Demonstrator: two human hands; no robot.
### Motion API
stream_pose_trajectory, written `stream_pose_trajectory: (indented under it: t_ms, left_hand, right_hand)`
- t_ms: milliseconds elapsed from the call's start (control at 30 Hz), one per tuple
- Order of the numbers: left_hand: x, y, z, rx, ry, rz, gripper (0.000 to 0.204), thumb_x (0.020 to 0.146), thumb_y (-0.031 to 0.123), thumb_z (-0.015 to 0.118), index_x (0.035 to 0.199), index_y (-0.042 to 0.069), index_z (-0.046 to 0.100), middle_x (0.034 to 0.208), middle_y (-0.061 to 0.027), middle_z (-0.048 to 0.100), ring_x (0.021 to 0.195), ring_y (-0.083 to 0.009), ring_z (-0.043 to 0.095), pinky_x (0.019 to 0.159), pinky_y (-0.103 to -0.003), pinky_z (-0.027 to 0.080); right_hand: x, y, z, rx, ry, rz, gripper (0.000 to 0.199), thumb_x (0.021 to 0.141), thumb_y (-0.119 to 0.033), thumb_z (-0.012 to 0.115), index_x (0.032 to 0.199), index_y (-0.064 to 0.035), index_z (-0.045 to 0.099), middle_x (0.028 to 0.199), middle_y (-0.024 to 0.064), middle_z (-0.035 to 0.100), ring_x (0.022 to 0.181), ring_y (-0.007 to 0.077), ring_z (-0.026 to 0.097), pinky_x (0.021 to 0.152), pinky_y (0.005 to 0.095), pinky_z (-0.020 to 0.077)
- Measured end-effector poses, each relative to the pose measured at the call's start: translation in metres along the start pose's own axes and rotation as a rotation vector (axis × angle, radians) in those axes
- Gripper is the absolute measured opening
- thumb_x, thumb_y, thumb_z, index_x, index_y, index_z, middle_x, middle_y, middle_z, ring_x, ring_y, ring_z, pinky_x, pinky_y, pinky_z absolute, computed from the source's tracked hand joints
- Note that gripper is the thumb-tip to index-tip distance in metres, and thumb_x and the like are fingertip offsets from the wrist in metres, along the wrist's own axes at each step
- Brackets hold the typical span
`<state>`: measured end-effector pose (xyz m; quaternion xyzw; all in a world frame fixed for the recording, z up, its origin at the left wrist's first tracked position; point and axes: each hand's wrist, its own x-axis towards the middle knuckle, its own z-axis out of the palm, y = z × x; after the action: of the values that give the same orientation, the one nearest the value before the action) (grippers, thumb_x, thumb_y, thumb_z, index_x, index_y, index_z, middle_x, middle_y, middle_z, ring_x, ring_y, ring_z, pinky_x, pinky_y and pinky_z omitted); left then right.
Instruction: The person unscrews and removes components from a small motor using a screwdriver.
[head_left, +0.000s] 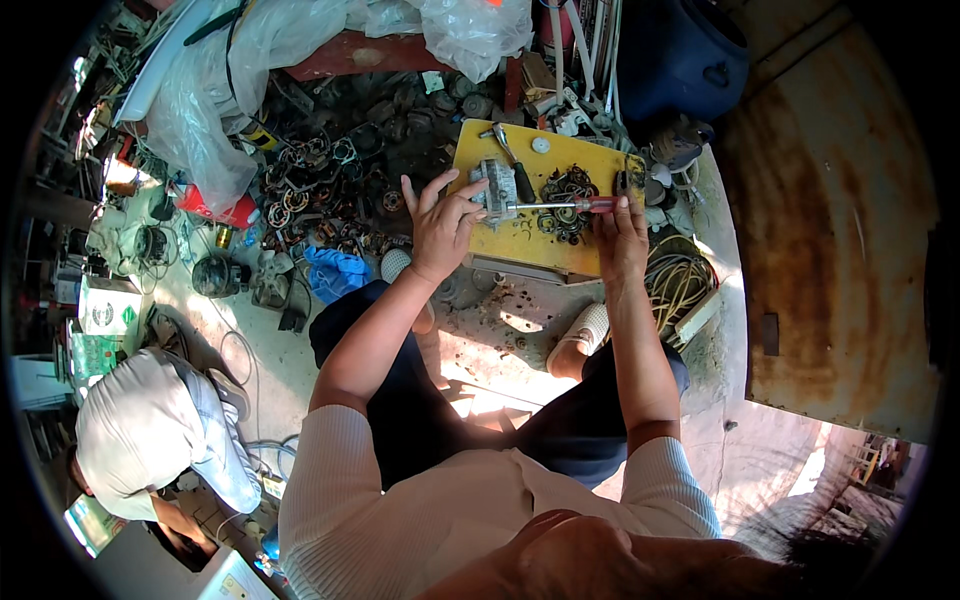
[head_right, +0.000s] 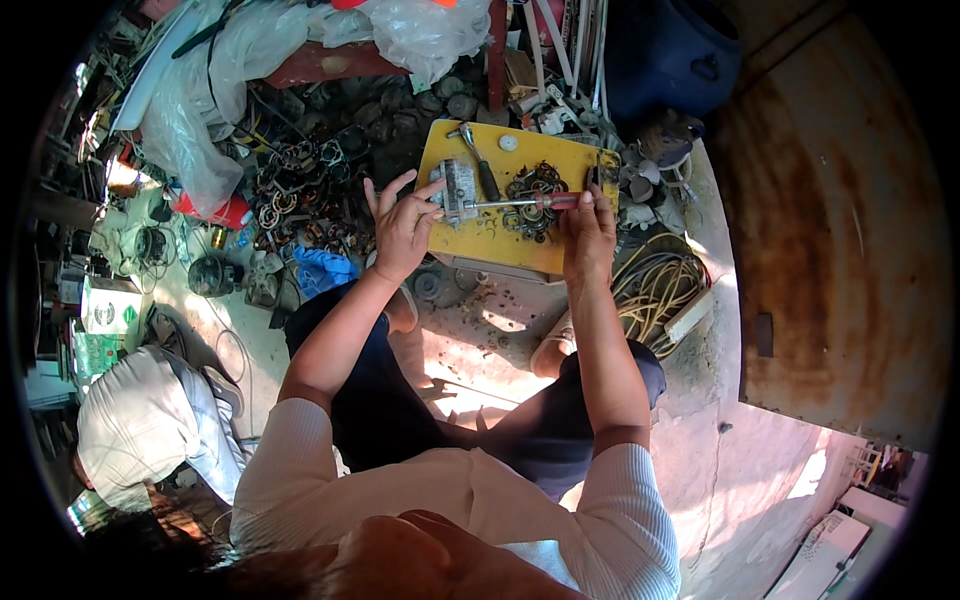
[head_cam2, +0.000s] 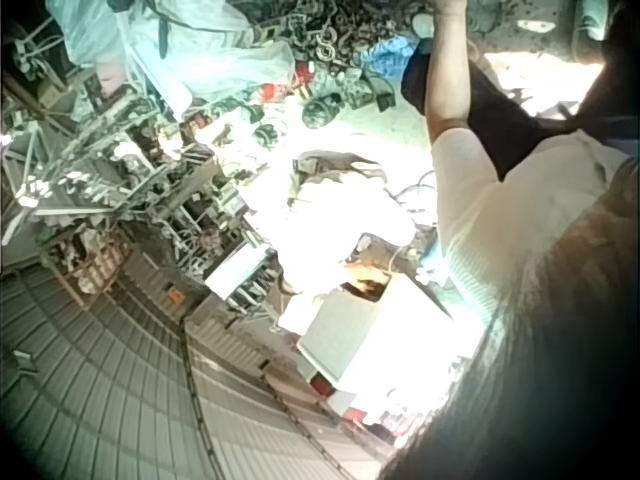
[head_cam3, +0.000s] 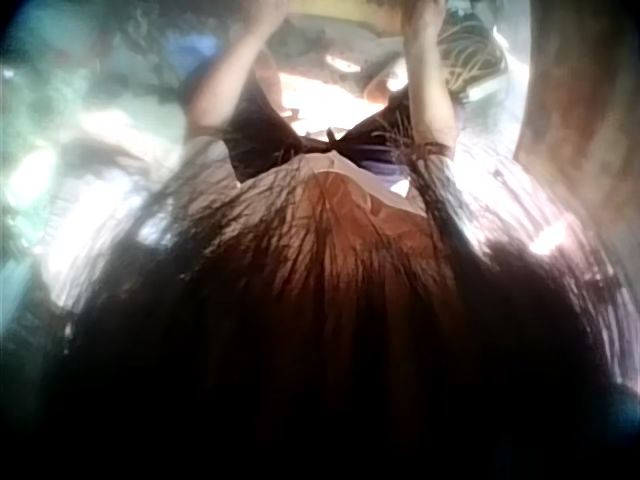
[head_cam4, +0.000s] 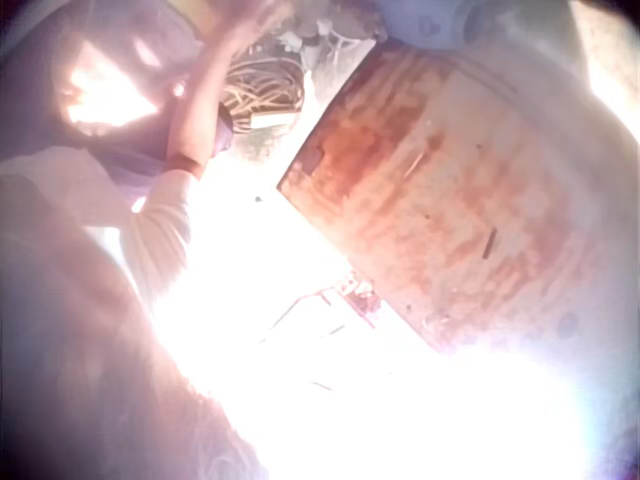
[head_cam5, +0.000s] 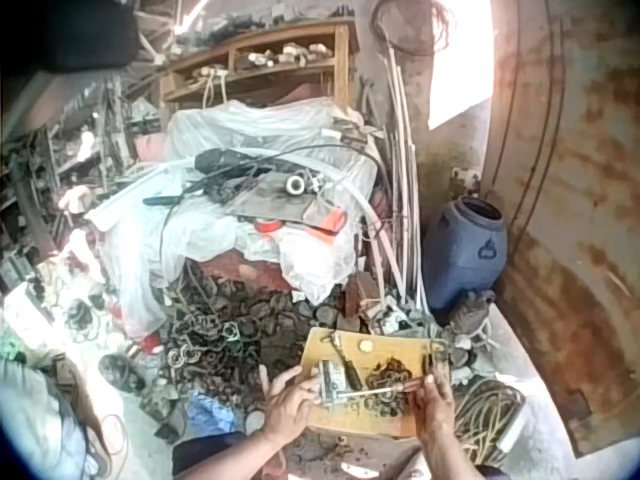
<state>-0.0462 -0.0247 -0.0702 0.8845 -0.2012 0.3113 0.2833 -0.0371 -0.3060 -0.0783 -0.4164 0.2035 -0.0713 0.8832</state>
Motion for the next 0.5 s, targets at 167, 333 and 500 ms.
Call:
stream_pose_trajectory:
  t_ms: [167,333,500]
  left_hand:
    - [0.0,0.0,0.0,-0.004,0.002,0.0,0.01,0.088,0.016,0.065,0.088,0.013,0.056,0.12,0.0088,0.067,0.127,-0.0251,0.048,0.114,-0.065,0.004]
    - [-0.001,-0.002,0.001,0.004,-0.005,-0.001,0.011,0.087,0.016,0.065,0.088,0.013,0.055,0.12,0.0086,0.067,0.126,-0.0252,0.048,0.114,-0.065,0.004]
    - [-0.001,-0.002,0.001,0.003,-0.002,0.003,0.012,0.088,0.016,0.065,0.089,0.013,0.054,0.12,0.0086,0.067,0.126,-0.0251,0.048,0.114,-0.065,0.003]
  right_hand:
    - [0.004,0.003,-0.005,-0.008,-0.006,-0.027,0.032,0.096,-0.019,0.064,0.127,-0.0141,0.058,0.105,-0.0006,0.065,0.093,0.0123,0.063,0.083,0.032,0.0503]
    - [0.001,0.001,0.0,0.018,-0.069,-0.085,0.032,0.097,-0.014,0.06,0.129,-0.0106,0.056,0.112,0.0025,0.064,0.097,0.0132,0.063,0.085,0.0321,0.0502]
    - [-0.006,0.002,0.007,0.036,-0.027,-0.038,0.035,0.097,-0.018,0.061,0.131,-0.0105,0.054,0.114,0.0025,0.063,0.102,0.015,0.063,0.088,0.0313,0.0513]
